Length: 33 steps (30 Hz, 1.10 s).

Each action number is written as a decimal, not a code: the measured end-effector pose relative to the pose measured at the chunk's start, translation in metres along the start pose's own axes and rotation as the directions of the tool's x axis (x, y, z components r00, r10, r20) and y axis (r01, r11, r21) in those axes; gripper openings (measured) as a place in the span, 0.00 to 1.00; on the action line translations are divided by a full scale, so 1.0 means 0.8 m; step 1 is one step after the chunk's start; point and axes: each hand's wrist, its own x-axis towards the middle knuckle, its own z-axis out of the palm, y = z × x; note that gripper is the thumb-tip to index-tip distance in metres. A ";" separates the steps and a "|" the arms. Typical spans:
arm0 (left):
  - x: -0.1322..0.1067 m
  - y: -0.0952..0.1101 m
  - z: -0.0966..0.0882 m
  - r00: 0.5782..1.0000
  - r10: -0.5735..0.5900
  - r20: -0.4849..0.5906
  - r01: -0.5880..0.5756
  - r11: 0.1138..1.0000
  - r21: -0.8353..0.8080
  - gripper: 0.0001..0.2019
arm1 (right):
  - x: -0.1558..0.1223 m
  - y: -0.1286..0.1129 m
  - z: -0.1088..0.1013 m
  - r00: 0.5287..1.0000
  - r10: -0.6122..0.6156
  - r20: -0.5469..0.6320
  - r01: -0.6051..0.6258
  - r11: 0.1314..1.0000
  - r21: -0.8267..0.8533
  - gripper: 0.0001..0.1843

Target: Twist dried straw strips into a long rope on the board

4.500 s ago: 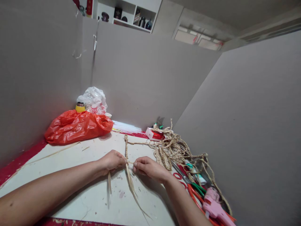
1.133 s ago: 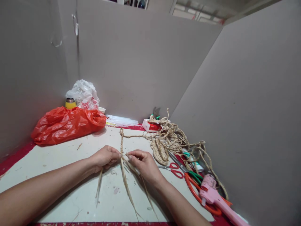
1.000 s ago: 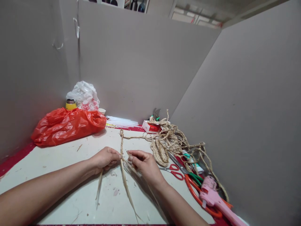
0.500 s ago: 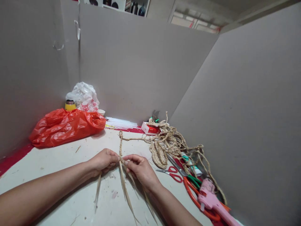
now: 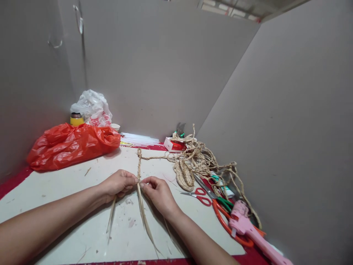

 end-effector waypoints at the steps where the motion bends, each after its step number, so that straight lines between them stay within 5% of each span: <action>1: 0.001 0.000 0.000 1.000 0.002 0.003 -0.002 1.000 -0.003 0.16 | 0.000 0.001 0.000 0.999 -0.051 -0.004 0.051 0.997 -0.058 0.09; 5: 0.003 0.000 0.001 1.000 0.002 0.006 -0.002 1.000 -0.009 0.16 | -0.001 0.003 -0.002 0.985 -0.171 0.014 0.168 0.949 -0.268 0.11; 13: 0.002 0.000 0.002 0.999 0.030 0.028 -0.031 0.999 0.020 0.14 | 0.000 -0.003 0.001 0.990 -0.111 0.084 0.137 0.887 -0.442 0.18; 20: 0.003 0.003 0.007 0.994 0.095 -0.047 -0.087 0.983 0.160 0.15 | 0.006 -0.003 0.000 0.994 -0.032 0.108 0.056 0.974 -0.218 0.15; 24: 0.003 0.004 0.010 0.989 0.130 -0.068 -0.118 0.981 0.154 0.13 | 0.007 -0.010 -0.007 0.969 0.080 0.235 -0.084 0.996 0.010 0.15; 28: 0.002 0.003 0.010 0.984 0.170 -0.047 -0.161 0.975 0.155 0.14 | 0.008 -0.013 -0.013 0.883 0.221 0.413 -0.327 0.923 0.204 0.17; 33: 0.003 0.000 0.009 0.979 0.201 -0.023 -0.196 0.972 0.130 0.15 | 0.007 -0.011 -0.023 0.775 0.252 0.580 -0.514 0.786 0.344 0.19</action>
